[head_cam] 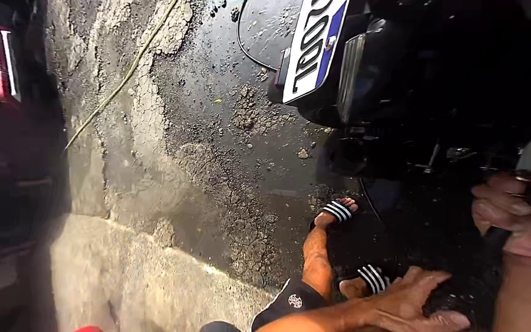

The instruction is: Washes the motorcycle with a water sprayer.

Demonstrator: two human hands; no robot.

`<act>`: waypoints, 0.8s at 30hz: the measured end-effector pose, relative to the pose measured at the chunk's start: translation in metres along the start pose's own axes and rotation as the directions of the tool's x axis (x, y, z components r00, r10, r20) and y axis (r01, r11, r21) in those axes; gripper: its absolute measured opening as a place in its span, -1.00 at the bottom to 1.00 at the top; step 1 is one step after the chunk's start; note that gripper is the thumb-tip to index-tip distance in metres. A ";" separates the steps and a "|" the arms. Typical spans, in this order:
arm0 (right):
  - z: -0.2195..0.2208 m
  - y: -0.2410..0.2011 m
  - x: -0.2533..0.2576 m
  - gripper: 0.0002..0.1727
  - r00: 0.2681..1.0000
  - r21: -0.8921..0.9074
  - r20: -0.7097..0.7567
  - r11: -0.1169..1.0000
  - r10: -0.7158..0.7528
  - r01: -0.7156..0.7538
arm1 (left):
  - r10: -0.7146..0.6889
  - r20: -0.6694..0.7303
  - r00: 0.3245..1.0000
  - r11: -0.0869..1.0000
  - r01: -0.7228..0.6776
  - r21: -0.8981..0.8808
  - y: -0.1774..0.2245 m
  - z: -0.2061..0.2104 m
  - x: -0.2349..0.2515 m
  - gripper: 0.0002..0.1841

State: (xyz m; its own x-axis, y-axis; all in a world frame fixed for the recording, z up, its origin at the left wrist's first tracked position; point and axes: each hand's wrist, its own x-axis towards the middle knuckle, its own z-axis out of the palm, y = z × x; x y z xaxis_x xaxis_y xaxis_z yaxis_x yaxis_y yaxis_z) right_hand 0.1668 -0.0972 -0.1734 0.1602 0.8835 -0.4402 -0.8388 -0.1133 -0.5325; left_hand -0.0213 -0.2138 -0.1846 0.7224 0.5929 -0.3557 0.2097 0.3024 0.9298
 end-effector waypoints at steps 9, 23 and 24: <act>0.024 0.028 -0.058 -0.53 0.993 0.041 -0.044 0.993 -0.108 0.110 | -0.003 -0.397 0.918 0.984 -0.068 -0.162 0.037 0.071 -0.040 -0.40; 0.047 -0.013 -0.081 -0.67 0.957 -0.375 -0.268 0.927 -0.112 0.004 | -0.187 0.088 0.978 0.969 0.169 0.182 -0.129 0.083 -0.117 -0.63; 0.042 -0.011 -0.073 -0.66 0.958 -0.418 -0.271 0.908 -0.091 -0.032 | -0.239 0.100 0.966 0.956 0.217 0.196 -0.128 0.076 -0.116 -0.57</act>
State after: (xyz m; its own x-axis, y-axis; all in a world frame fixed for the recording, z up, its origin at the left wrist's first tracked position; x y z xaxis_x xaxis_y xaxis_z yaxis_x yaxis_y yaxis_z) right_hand 0.1425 -0.1410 -0.1046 0.3710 0.7339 -0.5690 -0.5493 -0.3206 -0.7717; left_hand -0.0821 -0.3781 -0.2550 0.7135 0.4253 -0.5567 0.4865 0.2710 0.8306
